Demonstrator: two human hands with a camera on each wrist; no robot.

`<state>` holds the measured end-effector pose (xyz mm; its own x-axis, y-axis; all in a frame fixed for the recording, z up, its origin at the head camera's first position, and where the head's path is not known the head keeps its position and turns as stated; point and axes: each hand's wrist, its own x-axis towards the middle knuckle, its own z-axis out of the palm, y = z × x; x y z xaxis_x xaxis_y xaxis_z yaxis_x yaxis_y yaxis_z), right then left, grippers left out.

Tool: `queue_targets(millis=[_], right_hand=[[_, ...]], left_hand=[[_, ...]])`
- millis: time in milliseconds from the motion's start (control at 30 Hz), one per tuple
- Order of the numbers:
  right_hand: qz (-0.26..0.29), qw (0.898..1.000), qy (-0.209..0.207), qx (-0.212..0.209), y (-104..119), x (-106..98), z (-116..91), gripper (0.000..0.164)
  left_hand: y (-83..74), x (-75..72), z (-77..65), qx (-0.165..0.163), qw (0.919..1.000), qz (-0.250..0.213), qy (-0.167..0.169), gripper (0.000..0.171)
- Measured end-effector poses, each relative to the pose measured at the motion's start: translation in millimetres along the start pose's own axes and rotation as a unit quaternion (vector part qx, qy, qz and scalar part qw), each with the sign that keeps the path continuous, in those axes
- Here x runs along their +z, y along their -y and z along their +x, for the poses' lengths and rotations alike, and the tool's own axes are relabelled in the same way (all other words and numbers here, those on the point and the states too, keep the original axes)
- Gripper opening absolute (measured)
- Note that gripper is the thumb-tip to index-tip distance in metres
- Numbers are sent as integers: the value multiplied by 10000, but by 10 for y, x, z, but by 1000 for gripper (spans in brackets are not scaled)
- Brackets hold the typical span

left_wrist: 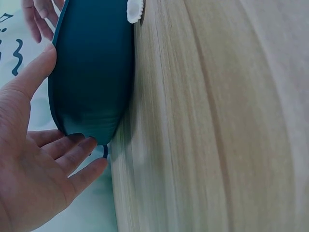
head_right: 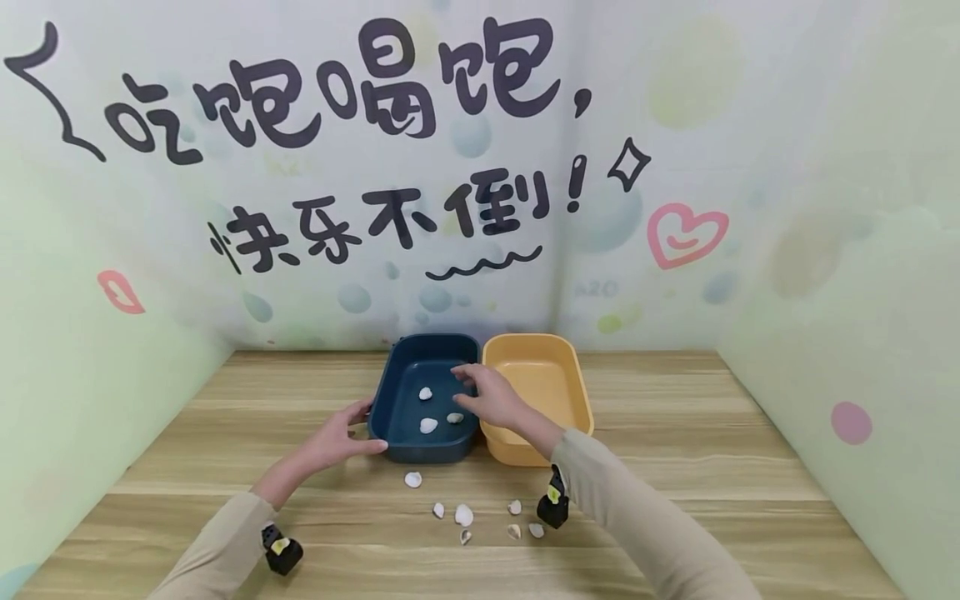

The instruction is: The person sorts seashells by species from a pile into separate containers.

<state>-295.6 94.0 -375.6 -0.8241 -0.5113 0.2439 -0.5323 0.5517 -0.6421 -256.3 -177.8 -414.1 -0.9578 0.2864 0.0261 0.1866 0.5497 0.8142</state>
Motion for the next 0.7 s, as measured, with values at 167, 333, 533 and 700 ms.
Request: queue_targets(millis=[167, 333, 533, 700], right_hand=[[76, 9999, 86, -4, 10, -37, -46, 39], [194, 9996, 181, -23, -12, -47, -77, 40], [216, 9995, 212, -99, -30, -32, -139, 39], [415, 9987, 234, -160, -4, -15, -210, 37]], left_hand=[[-5, 6, 18, -30, 10000, 27, 5, 78], [-15, 8, 31, 7, 10000, -36, 55, 80], [-23, 9, 34, 21, 10000, 8, 87, 80], [-35, 7, 33, -30, 9999, 119, 71, 80]])
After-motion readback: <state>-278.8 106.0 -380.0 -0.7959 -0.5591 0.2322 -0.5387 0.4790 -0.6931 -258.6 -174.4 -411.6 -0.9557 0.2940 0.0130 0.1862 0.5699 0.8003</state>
